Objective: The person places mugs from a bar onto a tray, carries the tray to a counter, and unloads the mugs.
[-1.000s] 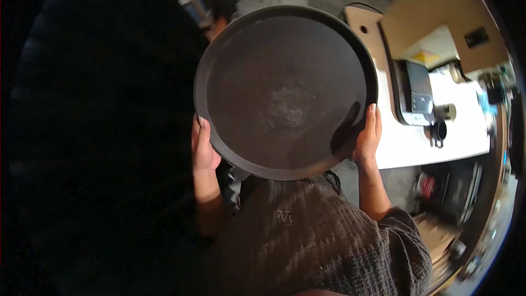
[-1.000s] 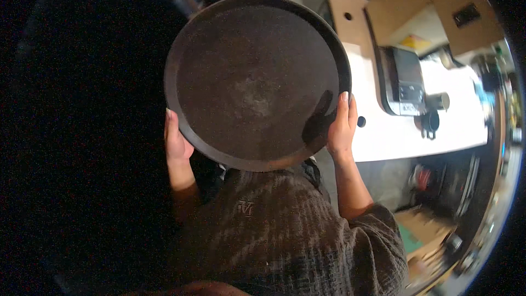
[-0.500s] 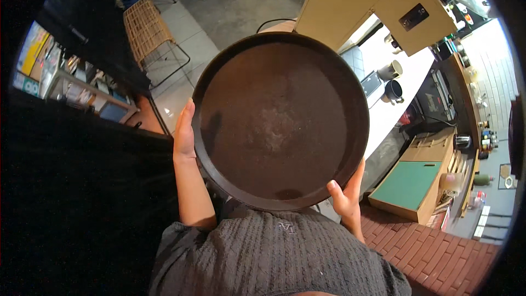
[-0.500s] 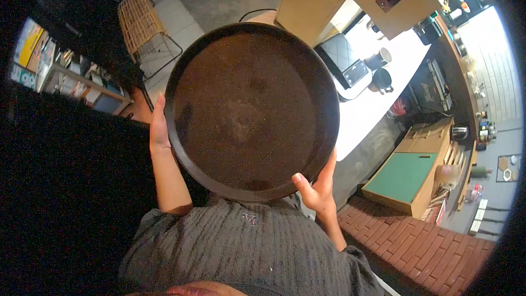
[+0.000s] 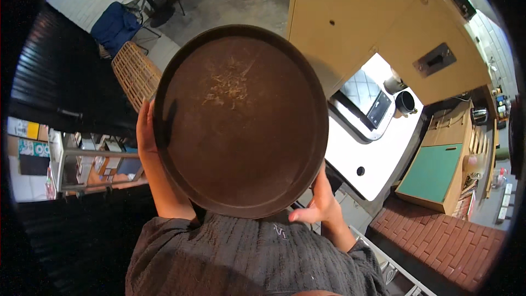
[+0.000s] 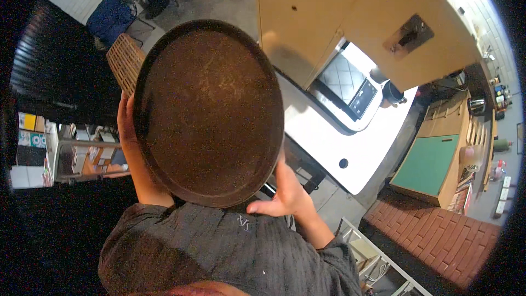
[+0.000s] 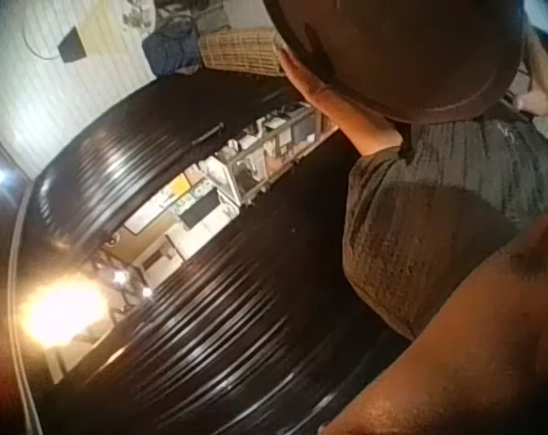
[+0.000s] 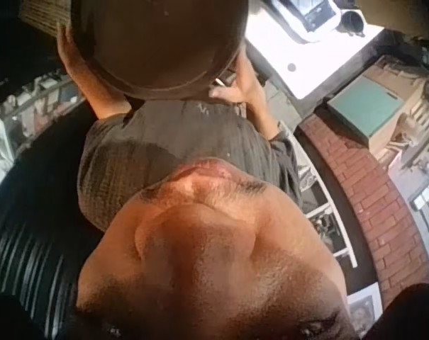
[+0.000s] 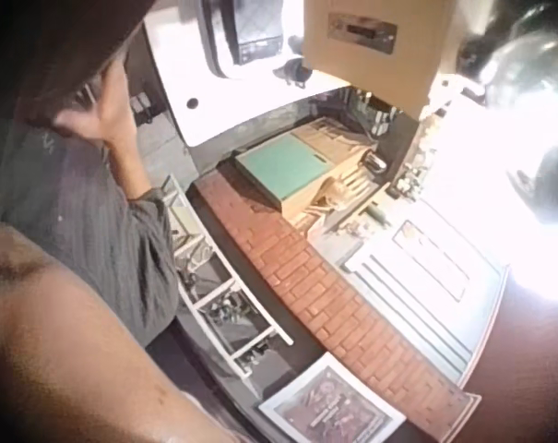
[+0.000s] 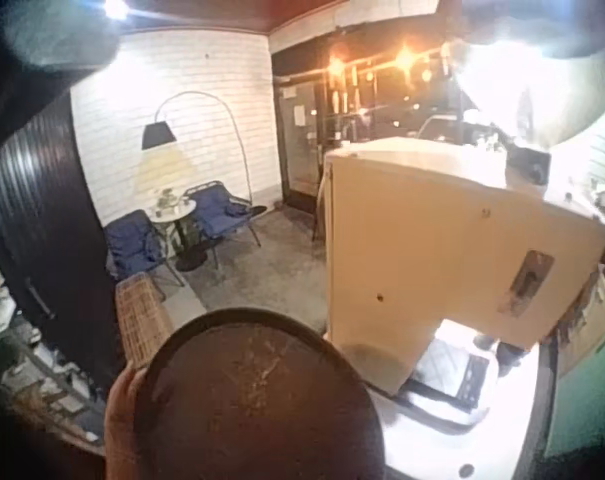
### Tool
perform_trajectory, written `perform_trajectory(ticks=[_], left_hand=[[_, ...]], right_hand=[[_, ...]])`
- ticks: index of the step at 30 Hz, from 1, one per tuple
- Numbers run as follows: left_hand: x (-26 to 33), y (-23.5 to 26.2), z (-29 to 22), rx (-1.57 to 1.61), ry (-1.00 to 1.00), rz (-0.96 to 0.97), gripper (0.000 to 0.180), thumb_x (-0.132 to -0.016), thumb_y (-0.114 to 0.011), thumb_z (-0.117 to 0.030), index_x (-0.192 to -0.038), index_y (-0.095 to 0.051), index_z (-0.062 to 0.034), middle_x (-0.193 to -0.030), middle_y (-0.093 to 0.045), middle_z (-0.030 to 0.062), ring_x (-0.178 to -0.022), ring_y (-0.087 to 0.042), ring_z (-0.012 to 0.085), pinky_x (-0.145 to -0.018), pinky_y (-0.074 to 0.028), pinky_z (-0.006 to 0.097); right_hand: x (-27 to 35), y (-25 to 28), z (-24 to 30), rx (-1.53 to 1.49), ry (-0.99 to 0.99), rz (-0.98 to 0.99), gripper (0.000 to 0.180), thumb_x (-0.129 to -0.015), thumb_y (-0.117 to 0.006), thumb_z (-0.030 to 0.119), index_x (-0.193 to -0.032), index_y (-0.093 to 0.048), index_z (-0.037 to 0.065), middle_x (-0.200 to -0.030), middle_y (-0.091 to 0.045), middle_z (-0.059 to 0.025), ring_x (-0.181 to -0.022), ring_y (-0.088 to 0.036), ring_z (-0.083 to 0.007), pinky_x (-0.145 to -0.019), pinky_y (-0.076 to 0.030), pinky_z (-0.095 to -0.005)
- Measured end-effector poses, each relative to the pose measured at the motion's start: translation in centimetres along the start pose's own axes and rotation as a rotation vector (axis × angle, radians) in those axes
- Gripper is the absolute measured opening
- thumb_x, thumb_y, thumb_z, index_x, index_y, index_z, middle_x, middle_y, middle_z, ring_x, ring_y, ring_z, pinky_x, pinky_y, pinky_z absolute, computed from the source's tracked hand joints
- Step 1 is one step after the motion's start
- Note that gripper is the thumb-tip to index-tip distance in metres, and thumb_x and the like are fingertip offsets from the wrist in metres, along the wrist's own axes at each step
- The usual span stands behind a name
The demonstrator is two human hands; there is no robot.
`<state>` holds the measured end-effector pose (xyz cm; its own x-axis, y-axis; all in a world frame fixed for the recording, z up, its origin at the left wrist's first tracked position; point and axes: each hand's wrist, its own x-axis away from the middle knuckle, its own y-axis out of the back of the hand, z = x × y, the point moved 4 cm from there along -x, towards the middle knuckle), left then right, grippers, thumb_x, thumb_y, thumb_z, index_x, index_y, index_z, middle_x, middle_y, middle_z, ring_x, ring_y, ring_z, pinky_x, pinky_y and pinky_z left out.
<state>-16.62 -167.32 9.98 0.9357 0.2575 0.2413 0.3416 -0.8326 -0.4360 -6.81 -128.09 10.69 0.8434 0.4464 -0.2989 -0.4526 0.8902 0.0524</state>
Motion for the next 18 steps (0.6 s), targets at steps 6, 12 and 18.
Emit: perform_trajectory(ticks=[6, 12, 18], left_hand=[[-10.7, 0.8, -3.3, -0.011, -0.028, 0.196, 0.050, -0.102, -0.040, -0.038, -0.130, -0.052, 0.0015, -0.122, -0.061, 0.0131, -0.107, -0.059, 0.0246, -0.094, -0.047, 0.035], [-23.2, 3.2, -5.5, 0.102, 0.069, 0.355, 0.048, -0.102, -0.042, -0.037, -0.127, -0.053, 0.0022, -0.122, -0.061, 0.0134, -0.106, -0.060, 0.0239, -0.092, -0.047, 0.035], [-36.0, 11.4, -11.8, 0.024, 0.081, 0.105, 0.054, -0.098, -0.047, -0.043, -0.125, -0.054, 0.0030, -0.119, -0.061, 0.0135, -0.106, -0.059, 0.0242, -0.092, -0.047, 0.038]], right_hand=[[-6.5, -2.3, -1.9, 0.152, 0.022, 0.027, 0.135, -0.062, -0.087, 0.048, -0.148, 0.001, -0.008, -0.155, -0.017, -0.0244, -0.143, -0.020, -0.0315, -0.115, -0.017, -0.0383], [-17.3, -6.9, -6.5, 0.201, -0.165, -0.088, 0.136, -0.061, -0.087, 0.047, -0.150, 0.004, -0.002, -0.154, -0.024, -0.0217, -0.142, -0.025, -0.0318, -0.114, -0.021, -0.0393], [-33.4, -13.1, -10.5, -0.118, -0.268, -0.201, 0.127, -0.070, -0.081, 0.050, -0.150, 0.002, -0.003, -0.156, -0.015, -0.0161, -0.142, -0.019, -0.0234, -0.112, -0.021, -0.0372]])
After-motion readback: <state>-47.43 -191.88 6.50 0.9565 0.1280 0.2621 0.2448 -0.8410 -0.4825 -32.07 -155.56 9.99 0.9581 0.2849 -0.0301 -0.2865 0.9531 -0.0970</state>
